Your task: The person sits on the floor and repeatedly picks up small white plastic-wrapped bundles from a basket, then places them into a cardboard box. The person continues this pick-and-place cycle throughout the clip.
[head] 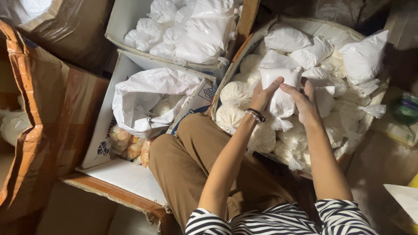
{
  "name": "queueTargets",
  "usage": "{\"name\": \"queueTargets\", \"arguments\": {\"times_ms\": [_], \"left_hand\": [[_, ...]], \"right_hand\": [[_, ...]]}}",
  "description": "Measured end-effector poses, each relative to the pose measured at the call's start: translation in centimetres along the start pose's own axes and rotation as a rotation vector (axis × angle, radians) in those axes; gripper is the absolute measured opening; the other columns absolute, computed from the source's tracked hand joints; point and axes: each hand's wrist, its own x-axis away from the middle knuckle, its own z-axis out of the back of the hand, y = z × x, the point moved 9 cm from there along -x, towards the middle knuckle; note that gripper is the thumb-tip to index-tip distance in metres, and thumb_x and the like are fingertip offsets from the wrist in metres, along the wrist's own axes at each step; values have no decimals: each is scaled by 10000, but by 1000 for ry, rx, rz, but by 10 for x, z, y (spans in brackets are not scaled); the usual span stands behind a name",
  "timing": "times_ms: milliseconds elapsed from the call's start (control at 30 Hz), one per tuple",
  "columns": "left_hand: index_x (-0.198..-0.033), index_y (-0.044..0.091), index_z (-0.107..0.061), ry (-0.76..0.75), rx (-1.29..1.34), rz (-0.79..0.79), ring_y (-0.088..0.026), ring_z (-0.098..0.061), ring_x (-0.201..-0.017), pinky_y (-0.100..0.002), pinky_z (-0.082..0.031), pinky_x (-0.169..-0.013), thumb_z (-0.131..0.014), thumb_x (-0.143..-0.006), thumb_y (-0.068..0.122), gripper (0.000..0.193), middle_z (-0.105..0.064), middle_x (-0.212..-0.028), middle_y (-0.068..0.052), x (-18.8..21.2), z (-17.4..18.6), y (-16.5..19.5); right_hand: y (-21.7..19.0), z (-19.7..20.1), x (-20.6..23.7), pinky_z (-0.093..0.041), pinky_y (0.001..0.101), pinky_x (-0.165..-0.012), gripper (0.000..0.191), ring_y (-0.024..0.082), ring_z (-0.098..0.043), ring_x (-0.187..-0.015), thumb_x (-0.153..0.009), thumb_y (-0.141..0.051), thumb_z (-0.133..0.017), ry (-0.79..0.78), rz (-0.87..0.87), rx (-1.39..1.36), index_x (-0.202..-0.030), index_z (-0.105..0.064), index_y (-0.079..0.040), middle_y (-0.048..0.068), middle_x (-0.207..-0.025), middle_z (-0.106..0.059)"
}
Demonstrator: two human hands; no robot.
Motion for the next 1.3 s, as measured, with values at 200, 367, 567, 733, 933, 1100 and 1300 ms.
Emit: {"name": "queueTargets", "arguments": {"times_ms": [200,367,567,733,933,1100,1300], "left_hand": [[-1373,-39,-582,-38,-314,207,-209,-686,-1032,-305,-572,-822,-695,-931,502,707,-708,-1172,-158,10,1,19],[-1411,4,-488,-158,-460,297,-256,-689,-1036,-389,-587,-770,-782,-796,470,826,-681,-1198,-162,33,-3,59],[-1445,-26,-514,-224,-529,110,-204,-669,-1124,-330,-554,-948,-870,-781,402,867,-689,-1269,-171,36,3,93],[-1432,-35,-553,-137,-502,115,-209,-684,-1057,-349,-570,-898,-859,-770,420,860,-702,-1218,-165,37,24,106],[-1317,3,-584,129,-212,158,-233,-669,-1053,-398,-581,-857,-857,-794,374,696,-672,-1178,-126,37,54,114],[-1263,76,-610,206,-84,219,-271,-674,-994,-443,-593,-834,-810,-820,350,558,-654,-1187,-108,35,71,111],[-1240,103,-624,277,138,224,-283,-597,-1028,-485,-577,-857,-772,-845,376,503,-595,-1193,-66,33,82,107]], "right_hand": [[-12,-5,-4,-534,323,-964,651,188,-628,-1168,-824,-150,-836,14,92,-132,-1388,-527,-50,86,-1272,-636],[-21,-13,-6,-551,338,-964,628,184,-639,-1144,-818,-114,-846,56,123,-232,-1359,-536,-42,77,-1257,-641],[-40,-31,0,-567,318,-875,533,167,-644,-1085,-860,-172,-837,26,101,-167,-1306,-572,-49,63,-1220,-653],[-53,-38,2,-597,326,-764,454,175,-657,-1006,-876,-225,-787,-29,30,-57,-1265,-614,-68,58,-1161,-648],[-38,-42,-4,-642,382,-736,478,201,-676,-1026,-877,-258,-769,-55,-32,-128,-1267,-568,-67,73,-1159,-621],[-16,-44,-14,-590,352,-745,554,223,-662,-1048,-942,-341,-759,-19,-43,31,-1369,-539,-65,109,-1240,-608],[-8,-66,-17,-645,382,-778,559,207,-650,-1122,-944,-331,-727,-89,-17,-44,-1360,-469,-62,111,-1263,-590]]}}
